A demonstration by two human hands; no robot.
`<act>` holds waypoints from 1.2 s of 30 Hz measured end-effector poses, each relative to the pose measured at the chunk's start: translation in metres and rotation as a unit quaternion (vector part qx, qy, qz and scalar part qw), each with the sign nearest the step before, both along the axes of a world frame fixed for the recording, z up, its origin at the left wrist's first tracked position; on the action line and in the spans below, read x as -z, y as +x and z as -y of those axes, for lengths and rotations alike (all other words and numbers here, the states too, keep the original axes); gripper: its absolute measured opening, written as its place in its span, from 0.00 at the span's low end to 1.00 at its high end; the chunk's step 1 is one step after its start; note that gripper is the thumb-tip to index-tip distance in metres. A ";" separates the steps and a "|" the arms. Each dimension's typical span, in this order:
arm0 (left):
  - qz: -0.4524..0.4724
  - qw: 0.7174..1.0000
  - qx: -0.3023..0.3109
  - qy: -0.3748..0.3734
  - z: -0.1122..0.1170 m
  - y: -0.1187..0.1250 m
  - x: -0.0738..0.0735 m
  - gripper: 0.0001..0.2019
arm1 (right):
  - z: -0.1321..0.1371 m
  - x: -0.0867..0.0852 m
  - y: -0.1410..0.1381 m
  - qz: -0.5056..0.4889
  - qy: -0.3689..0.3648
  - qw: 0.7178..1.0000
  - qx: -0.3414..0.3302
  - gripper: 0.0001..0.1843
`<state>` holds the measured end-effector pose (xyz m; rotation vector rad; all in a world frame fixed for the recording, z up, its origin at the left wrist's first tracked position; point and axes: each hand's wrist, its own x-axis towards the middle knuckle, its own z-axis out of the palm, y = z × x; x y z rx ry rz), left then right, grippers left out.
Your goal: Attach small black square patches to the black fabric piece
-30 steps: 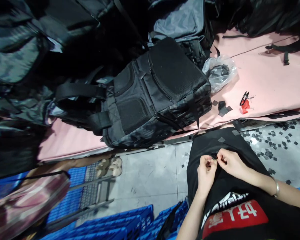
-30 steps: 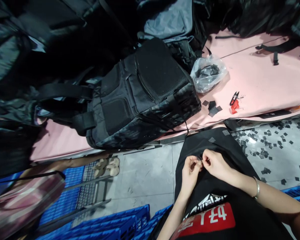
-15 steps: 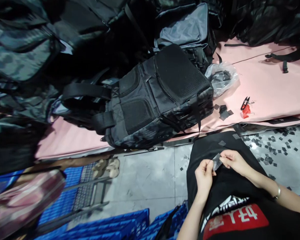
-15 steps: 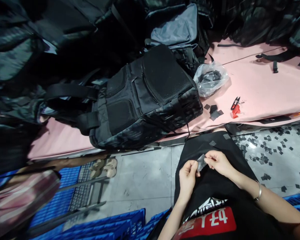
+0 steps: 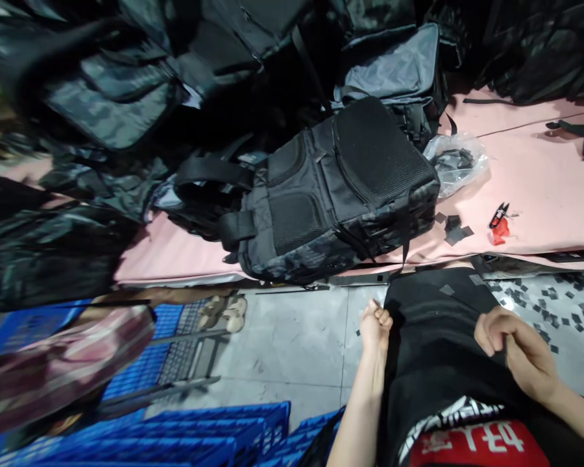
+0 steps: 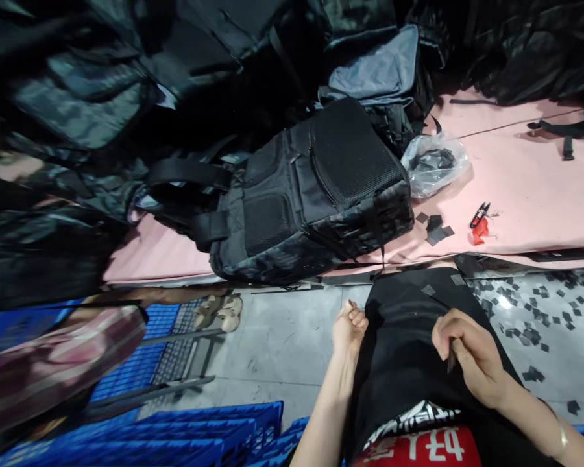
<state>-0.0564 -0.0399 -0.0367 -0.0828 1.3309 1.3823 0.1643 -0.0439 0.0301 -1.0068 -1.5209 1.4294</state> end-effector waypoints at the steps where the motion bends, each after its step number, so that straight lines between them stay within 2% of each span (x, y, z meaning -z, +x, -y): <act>1: -0.023 0.999 0.025 0.014 -0.002 -0.003 0.000 0.18 | -0.003 0.001 0.001 -0.030 -0.022 0.999 -0.006 0.17; 3: -0.094 0.990 0.097 0.052 -0.005 0.005 -0.004 0.18 | -0.012 0.009 -0.004 -0.066 -0.084 0.994 -0.004 0.18; 6: -0.247 0.953 0.154 0.085 -0.004 0.034 -0.012 0.19 | -0.023 0.029 -0.015 0.004 -0.142 0.990 -0.016 0.18; 9: -0.382 0.895 0.204 0.108 0.002 0.058 -0.016 0.18 | -0.024 0.043 -0.020 0.101 -0.096 0.987 -0.077 0.14; 11: -0.425 0.859 0.254 0.134 0.006 0.065 -0.015 0.16 | -0.022 0.048 -0.019 0.135 -0.061 0.984 -0.096 0.13; 12: -0.431 0.849 0.272 0.142 0.008 0.064 -0.013 0.16 | -0.022 0.051 -0.018 0.147 -0.053 0.983 -0.097 0.14; 14: -0.425 0.856 0.265 0.127 0.009 0.058 -0.009 0.16 | -0.027 0.056 -0.016 0.155 -0.052 0.982 -0.094 0.14; 17: -0.396 0.899 0.175 0.072 0.008 0.036 0.000 0.18 | -0.057 0.064 -0.012 0.148 -0.066 0.985 -0.064 0.15; 19: -0.367 0.920 0.127 0.059 0.008 0.020 0.006 0.18 | -0.092 0.068 -0.008 0.163 -0.055 0.985 0.011 0.15; 21: -0.340 0.933 0.100 0.058 0.011 0.005 0.010 0.19 | -0.130 0.071 -0.004 0.197 -0.022 0.975 0.098 0.14; 23: -0.323 0.942 0.071 0.051 0.018 -0.005 0.014 0.19 | -0.162 0.074 -0.001 0.229 -0.002 0.962 0.151 0.11; 26: -0.303 0.952 0.022 0.039 0.030 -0.015 0.018 0.19 | -0.185 0.078 0.003 0.232 -0.008 0.953 0.196 0.12; 29: -0.264 0.964 0.001 0.034 0.035 -0.021 0.018 0.20 | -0.174 0.083 0.003 0.208 -0.034 0.957 0.201 0.17; 32: -0.226 0.973 0.029 0.038 0.030 -0.020 0.014 0.21 | -0.143 0.083 -0.002 0.069 -0.148 0.976 0.141 0.20; 34: -0.214 0.973 0.070 0.046 0.024 -0.013 0.009 0.20 | -0.119 0.078 -0.009 -0.060 -0.244 0.965 0.077 0.21; 36: -0.206 0.969 0.127 0.059 0.017 -0.002 0.002 0.18 | -0.097 0.071 -0.016 -0.126 -0.301 0.945 0.022 0.22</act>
